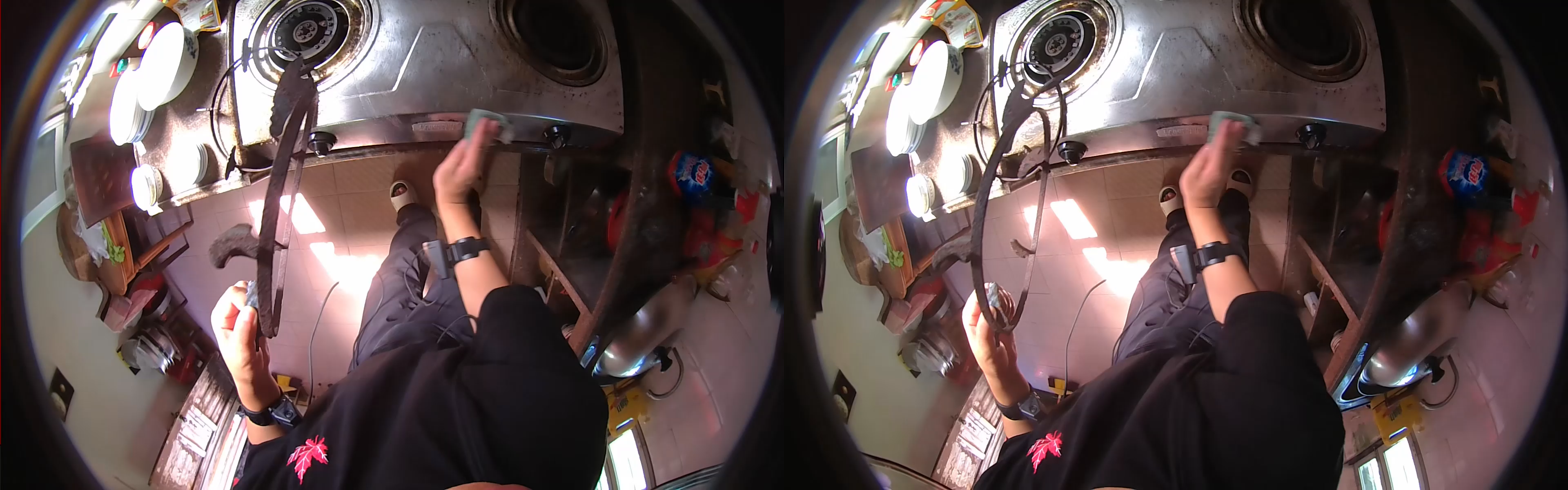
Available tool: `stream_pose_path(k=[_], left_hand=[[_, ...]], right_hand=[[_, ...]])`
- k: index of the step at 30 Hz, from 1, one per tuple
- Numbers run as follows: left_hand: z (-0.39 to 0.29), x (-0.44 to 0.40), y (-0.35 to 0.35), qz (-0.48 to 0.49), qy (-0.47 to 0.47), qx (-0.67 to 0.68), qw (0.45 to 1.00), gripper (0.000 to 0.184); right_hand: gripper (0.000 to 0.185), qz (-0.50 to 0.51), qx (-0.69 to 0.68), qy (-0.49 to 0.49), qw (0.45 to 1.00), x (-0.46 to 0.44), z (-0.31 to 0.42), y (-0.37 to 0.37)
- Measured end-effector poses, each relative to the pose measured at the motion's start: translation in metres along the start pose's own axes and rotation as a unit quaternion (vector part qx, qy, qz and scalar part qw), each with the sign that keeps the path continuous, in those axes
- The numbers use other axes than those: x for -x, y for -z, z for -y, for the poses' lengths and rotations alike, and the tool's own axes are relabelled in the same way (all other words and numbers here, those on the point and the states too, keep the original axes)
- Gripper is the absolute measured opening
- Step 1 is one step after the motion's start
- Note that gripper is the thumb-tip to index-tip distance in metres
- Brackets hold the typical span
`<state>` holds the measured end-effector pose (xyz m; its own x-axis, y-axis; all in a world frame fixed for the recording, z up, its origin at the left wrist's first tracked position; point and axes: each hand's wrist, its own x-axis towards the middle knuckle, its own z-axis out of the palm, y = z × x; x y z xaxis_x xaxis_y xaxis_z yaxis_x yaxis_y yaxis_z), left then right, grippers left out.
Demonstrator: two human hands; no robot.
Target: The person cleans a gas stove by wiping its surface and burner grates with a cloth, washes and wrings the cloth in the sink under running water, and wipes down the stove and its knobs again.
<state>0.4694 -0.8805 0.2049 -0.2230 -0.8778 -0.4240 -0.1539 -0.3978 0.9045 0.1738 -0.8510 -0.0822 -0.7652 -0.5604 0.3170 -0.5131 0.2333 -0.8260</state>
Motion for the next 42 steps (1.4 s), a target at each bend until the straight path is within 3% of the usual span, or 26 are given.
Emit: stream_pose_path(k=[5, 7, 10, 12, 13, 15, 18, 21, 22, 25, 27, 34, 42], left_hand=[[0.002, 0.001, -0.001, -0.017, -0.010, -0.018, 1.000, 0.022], [0.003, -0.001, -0.001, -0.001, 0.003, -0.023, 1.000, 0.022], [0.006, -0.006, -0.007, 0.002, -0.002, -0.016, 1.000, 0.022], [0.006, -0.015, -0.010, 0.006, -0.011, -0.020, 1.000, 0.022], [0.002, -0.023, -0.016, 0.010, -0.016, -0.019, 1.000, 0.022], [-0.009, -0.044, -0.039, 0.038, -0.040, -0.020, 0.998, 0.021], [-0.027, -0.077, -0.075, 0.085, -0.103, -0.068, 0.989, 0.016], [-0.044, -0.112, -0.130, 0.095, -0.157, -0.134, 0.974, 0.018], [-0.042, -0.132, -0.142, 0.088, -0.227, -0.219, 0.945, 0.021], [-0.038, -0.174, -0.205, 0.090, -0.287, -0.210, 0.930, 0.020], [-0.025, -0.205, -0.239, 0.059, -0.363, -0.271, 0.889, 0.018], [0.005, -0.245, -0.342, 0.075, -0.413, -0.324, 0.848, 0.018], [0.036, -0.264, -0.396, 0.070, -0.454, -0.361, 0.812, 0.019]], right_hand=[[0.061, 0.146, -0.113, 0.185, 0.965, 0.039, 0.030, -0.059], [0.058, 0.202, -0.159, 0.222, 0.941, 0.046, 0.040, -0.075], [0.052, 0.255, -0.176, 0.203, 0.929, 0.046, 0.046, -0.052], [0.043, 0.265, -0.297, 0.049, 0.916, 0.046, 0.048, -0.034], [0.043, 0.261, -0.295, 0.053, 0.918, 0.046, 0.046, -0.021], [0.039, 0.267, -0.446, -0.256, 0.815, 0.042, 0.035, 0.012], [0.039, 0.181, -0.534, -0.390, 0.729, 0.016, 0.019, 0.064], [0.041, 0.140, -0.550, -0.392, 0.724, -0.011, 0.004, 0.105], [0.042, 0.117, -0.541, -0.404, 0.729, -0.017, -0.001, 0.114], [0.042, 0.089, -0.540, -0.412, 0.728, -0.025, -0.014, 0.133], [0.043, 0.083, -0.555, -0.417, 0.715, -0.026, -0.025, 0.137], [0.045, 0.114, -0.569, -0.443, 0.683, -0.030, -0.037, 0.159], [0.048, 0.148, -0.573, -0.434, 0.680, -0.056, -0.060, 0.204]])
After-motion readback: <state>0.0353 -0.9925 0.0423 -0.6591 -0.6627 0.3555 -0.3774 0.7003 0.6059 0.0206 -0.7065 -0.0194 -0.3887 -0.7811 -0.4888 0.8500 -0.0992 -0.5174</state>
